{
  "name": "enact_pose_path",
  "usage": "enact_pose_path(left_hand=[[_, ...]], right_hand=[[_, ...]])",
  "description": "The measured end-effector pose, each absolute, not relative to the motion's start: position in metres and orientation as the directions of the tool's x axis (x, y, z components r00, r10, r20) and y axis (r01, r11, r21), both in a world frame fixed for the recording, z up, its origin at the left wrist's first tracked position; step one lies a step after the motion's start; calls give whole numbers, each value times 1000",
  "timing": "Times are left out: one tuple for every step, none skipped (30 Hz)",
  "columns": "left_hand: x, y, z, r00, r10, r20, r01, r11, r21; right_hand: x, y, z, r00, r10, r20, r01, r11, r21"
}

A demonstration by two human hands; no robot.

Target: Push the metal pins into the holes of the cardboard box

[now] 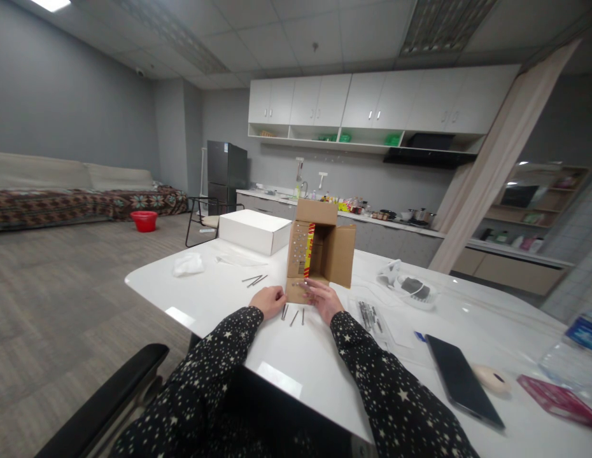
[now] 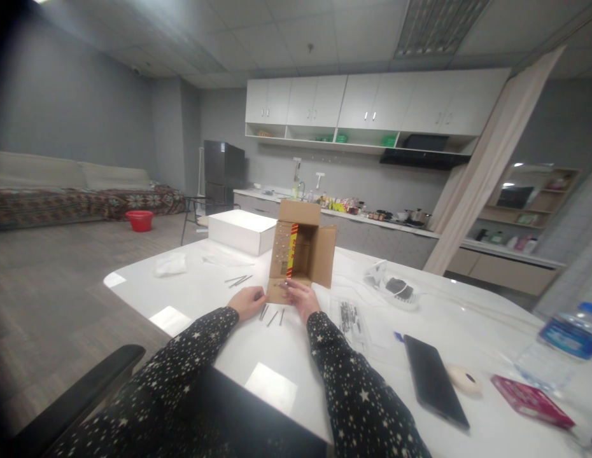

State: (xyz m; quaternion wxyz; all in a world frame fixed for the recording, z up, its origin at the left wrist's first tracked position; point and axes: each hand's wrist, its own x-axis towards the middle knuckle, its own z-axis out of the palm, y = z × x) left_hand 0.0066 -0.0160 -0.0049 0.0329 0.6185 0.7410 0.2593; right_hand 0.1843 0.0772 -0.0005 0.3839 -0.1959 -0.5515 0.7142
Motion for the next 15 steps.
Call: enact_pose_path(left_hand=[[6,-16,-5,-232,933,273,900,99,425],[6,-16,-6,-231,933,275,900,98,424],[6,-15,-6,-230,933,278,901,96,422],[6,-15,-7,-227,932,282,903,93,419],[5,-15,-7,-223,932,287,905,88,416],[5,-15,-8,-219,930,294,908,84,412],[5,-14,-9,-215,929,300,910,80,407],[5,-14,-9,-213,928,304,912,76,404],[4,-14,-9,-211,928,307,913,75,402],[4,-14,-9,-212,928,306,913,76,401],[4,-14,-9,-212,929,305,913,76,401],[4,-14,-10,-213,928,304,913,77,402],[4,-14,-10,-213,928,305,912,77,402],[4,-14,-10,-213,928,305,912,77,403],[4,-14,-10,-212,928,305,912,76,403]], right_hand=[[184,77,-1,-628,765,144,-333,-98,-938],[184,77,-1,-628,765,142,-335,-101,-937],[184,77,-1,-627,766,141,-338,-104,-935],[184,77,-1,-626,767,141,-342,-108,-933],[184,77,-1,-626,767,141,-346,-111,-932],[184,77,-1,-627,766,143,-349,-112,-931],[184,77,-1,-628,765,145,-351,-112,-930],[184,77,-1,-627,765,146,-352,-111,-930],[184,77,-1,-628,765,147,-351,-110,-930],[184,77,-2,-627,765,146,-351,-109,-930],[184,77,-2,-626,766,146,-351,-109,-930],[184,78,-2,-626,766,146,-351,-110,-930],[184,78,-2,-626,766,147,-353,-110,-929],[185,78,-3,-626,766,149,-354,-109,-929],[185,79,-3,-627,764,150,-355,-109,-928]])
